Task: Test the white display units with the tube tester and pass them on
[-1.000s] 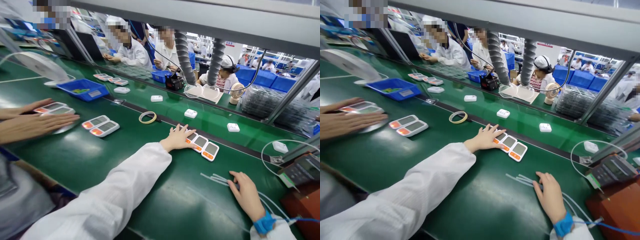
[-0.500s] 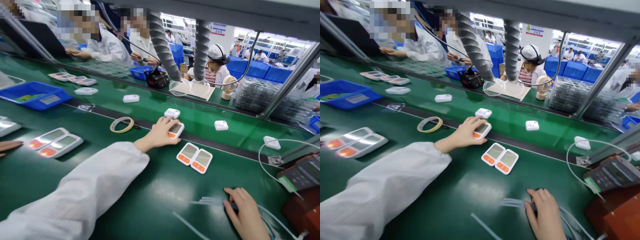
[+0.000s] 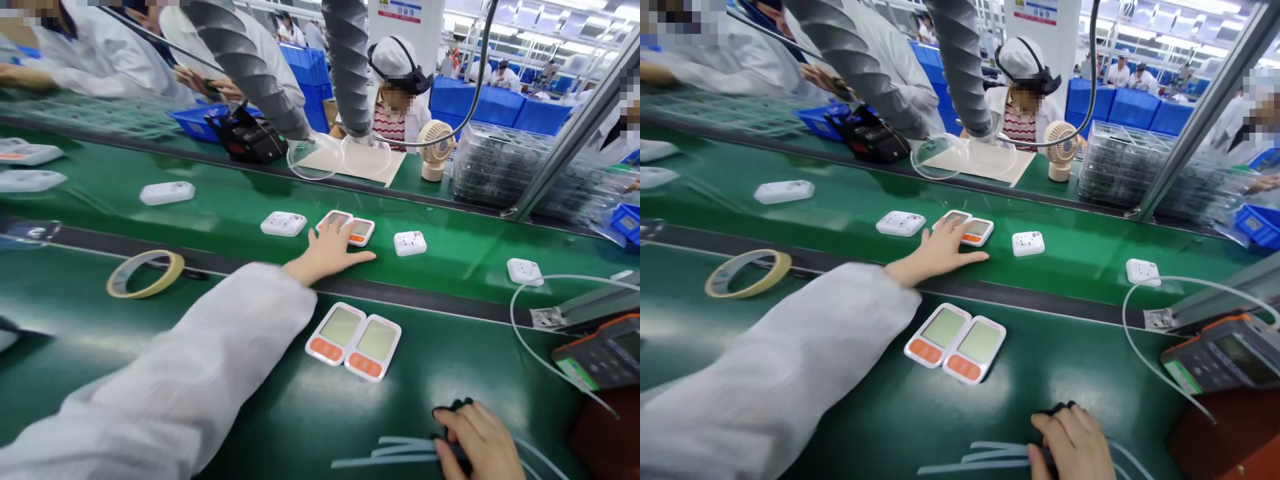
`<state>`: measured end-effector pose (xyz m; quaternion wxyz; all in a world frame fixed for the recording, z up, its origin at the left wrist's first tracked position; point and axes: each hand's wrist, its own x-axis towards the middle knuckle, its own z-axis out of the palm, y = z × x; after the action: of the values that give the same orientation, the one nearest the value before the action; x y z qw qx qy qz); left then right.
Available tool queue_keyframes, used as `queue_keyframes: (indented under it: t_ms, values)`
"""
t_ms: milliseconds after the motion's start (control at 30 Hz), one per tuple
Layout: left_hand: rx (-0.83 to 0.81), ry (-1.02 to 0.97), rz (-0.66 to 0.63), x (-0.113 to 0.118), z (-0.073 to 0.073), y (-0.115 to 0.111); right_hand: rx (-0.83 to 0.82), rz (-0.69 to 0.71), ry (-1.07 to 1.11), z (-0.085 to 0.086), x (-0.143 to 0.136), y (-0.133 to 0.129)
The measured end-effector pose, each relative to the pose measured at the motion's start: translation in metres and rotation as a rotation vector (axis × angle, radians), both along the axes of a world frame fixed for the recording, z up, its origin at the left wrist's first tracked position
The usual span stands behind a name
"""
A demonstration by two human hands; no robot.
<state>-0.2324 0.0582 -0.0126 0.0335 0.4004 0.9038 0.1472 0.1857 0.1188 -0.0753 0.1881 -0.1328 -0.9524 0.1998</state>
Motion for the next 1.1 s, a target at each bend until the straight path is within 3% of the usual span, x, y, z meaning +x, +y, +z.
queue_keyframes:
  t_ms: [167, 267, 467, 633, 733, 833, 933, 1033, 1100]
  values:
    - [0.071, -0.164, -0.163, 0.144, -0.008, -0.059, 0.014, 0.126, -0.031, 0.01, 0.001, 0.009]
    - [0.017, -0.153, -0.191, 0.189, -0.006, -0.061, 0.019, 0.142, -0.038, 0.015, 0.001, 0.013]
    - [-0.056, -0.03, -0.333, 0.183, 0.016, -0.043, 0.021, 0.139, 0.009, 0.02, -0.004, 0.006]
    - [-0.108, -0.008, -0.313, 0.186, 0.021, -0.04, -0.021, 0.062, 0.048, 0.027, -0.01, -0.001]
    - [-0.038, 0.021, -0.38, 0.182, 0.024, -0.02, -0.056, 0.043, 0.036, 0.03, -0.011, -0.003]
    - [0.068, 0.036, -0.378, 0.164, 0.029, 0.032, -0.079, 0.012, 0.024, 0.03, -0.011, -0.006]
    - [0.108, -0.057, -0.322, 0.143, 0.027, 0.108, -0.104, -0.009, 0.022, 0.029, -0.01, -0.007]
    - [0.155, -0.147, -0.111, 0.132, 0.015, 0.171, -0.132, -0.02, 0.0, 0.029, -0.011, -0.007]
    - [0.194, -0.047, -0.002, 0.131, 0.003, 0.193, -0.148, -0.024, -0.023, 0.03, -0.011, -0.007]
